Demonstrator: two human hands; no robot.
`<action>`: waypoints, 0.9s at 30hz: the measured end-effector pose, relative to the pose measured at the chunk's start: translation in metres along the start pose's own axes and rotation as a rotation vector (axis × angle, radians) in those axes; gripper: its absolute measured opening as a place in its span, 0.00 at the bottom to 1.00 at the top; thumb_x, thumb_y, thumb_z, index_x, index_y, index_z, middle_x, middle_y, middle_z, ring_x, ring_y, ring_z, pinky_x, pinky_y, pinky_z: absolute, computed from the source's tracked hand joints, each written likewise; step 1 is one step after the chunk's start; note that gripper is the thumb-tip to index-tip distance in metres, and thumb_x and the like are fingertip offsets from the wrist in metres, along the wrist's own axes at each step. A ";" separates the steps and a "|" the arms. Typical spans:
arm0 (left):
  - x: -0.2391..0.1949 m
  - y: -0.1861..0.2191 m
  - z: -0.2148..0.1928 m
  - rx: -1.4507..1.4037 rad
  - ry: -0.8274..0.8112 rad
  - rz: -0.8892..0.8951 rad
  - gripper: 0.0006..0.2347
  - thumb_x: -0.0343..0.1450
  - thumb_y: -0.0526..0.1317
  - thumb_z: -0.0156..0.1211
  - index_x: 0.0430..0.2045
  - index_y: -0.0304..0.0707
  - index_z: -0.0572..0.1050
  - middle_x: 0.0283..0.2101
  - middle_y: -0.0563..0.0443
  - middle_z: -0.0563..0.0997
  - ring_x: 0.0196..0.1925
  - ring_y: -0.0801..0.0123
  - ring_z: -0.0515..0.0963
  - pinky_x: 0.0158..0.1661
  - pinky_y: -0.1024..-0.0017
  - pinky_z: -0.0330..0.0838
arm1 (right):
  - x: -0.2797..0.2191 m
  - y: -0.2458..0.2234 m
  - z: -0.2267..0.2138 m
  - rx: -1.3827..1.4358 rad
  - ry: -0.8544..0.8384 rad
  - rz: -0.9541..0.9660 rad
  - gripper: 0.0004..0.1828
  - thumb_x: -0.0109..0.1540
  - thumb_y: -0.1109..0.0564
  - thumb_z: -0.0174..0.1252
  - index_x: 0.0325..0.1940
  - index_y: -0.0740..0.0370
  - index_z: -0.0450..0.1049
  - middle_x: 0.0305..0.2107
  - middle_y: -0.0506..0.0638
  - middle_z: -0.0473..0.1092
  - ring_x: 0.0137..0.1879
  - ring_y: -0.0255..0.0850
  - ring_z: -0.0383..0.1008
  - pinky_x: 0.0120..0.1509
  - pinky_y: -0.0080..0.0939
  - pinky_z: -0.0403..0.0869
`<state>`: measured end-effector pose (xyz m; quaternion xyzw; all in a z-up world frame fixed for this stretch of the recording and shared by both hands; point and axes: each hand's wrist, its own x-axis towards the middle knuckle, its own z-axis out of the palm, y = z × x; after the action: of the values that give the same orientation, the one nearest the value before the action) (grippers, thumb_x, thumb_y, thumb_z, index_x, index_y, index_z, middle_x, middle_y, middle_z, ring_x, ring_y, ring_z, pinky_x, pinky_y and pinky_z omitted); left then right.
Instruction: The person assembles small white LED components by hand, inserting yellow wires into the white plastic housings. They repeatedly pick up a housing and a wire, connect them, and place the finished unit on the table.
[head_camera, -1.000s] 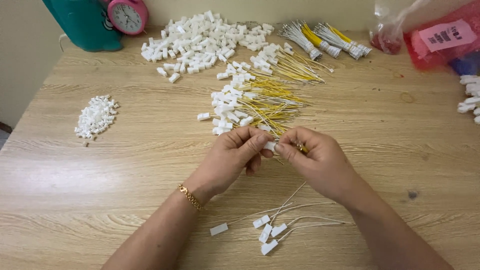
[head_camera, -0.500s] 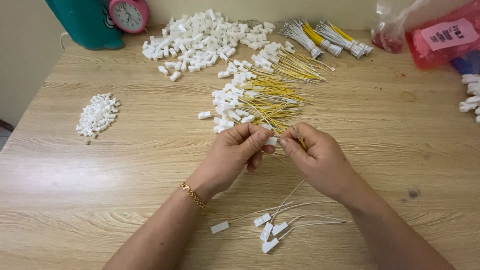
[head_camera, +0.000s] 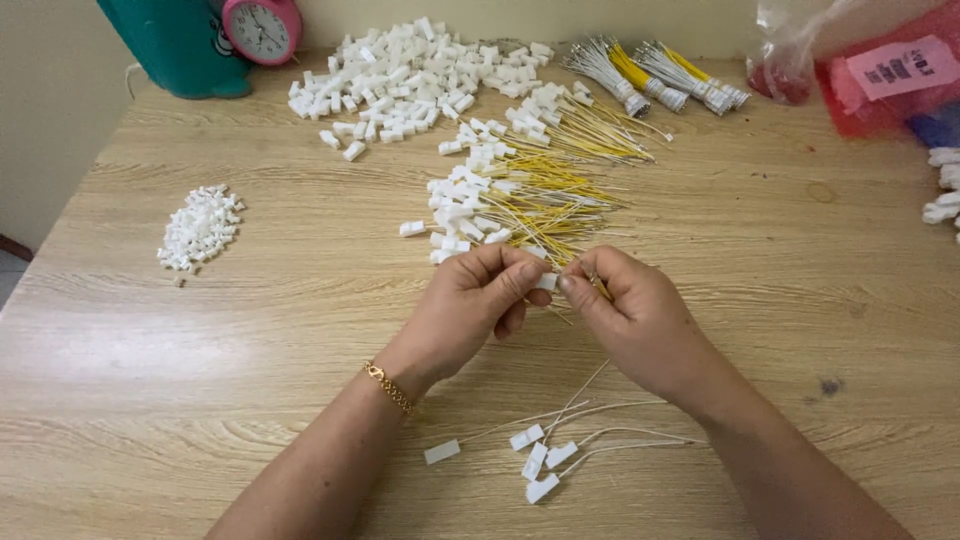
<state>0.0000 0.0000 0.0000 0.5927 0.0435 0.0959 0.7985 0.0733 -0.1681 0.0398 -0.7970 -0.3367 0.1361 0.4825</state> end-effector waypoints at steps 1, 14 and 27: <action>0.002 0.005 0.002 -0.001 0.000 0.001 0.08 0.72 0.39 0.56 0.32 0.29 0.75 0.26 0.41 0.80 0.17 0.76 0.71 0.17 0.81 0.65 | 0.000 -0.003 -0.002 -0.001 0.000 -0.001 0.07 0.65 0.61 0.51 0.38 0.65 0.73 0.16 0.50 0.63 0.26 0.36 0.58 0.30 0.38 0.64; -0.003 0.061 -0.015 0.959 0.208 -0.090 0.28 0.67 0.54 0.54 0.59 0.44 0.62 0.22 0.55 0.79 0.25 0.68 0.79 0.27 0.67 0.69 | 0.012 0.008 -0.050 0.148 0.410 0.041 0.22 0.67 0.37 0.36 0.50 0.56 0.57 0.21 0.45 0.52 0.20 0.31 0.50 0.23 0.32 0.53; -0.101 0.023 -0.047 1.316 -0.360 0.021 0.04 0.63 0.39 0.61 0.28 0.46 0.76 0.33 0.52 0.74 0.30 0.57 0.79 0.33 0.62 0.73 | 0.006 0.004 -0.024 0.183 0.086 0.138 0.07 0.67 0.54 0.51 0.37 0.56 0.72 0.15 0.44 0.57 0.20 0.32 0.52 0.23 0.33 0.54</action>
<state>-0.1098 0.0295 0.0040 0.9620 -0.0466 -0.0427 0.2655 0.0922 -0.1817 0.0490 -0.7761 -0.2464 0.1648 0.5566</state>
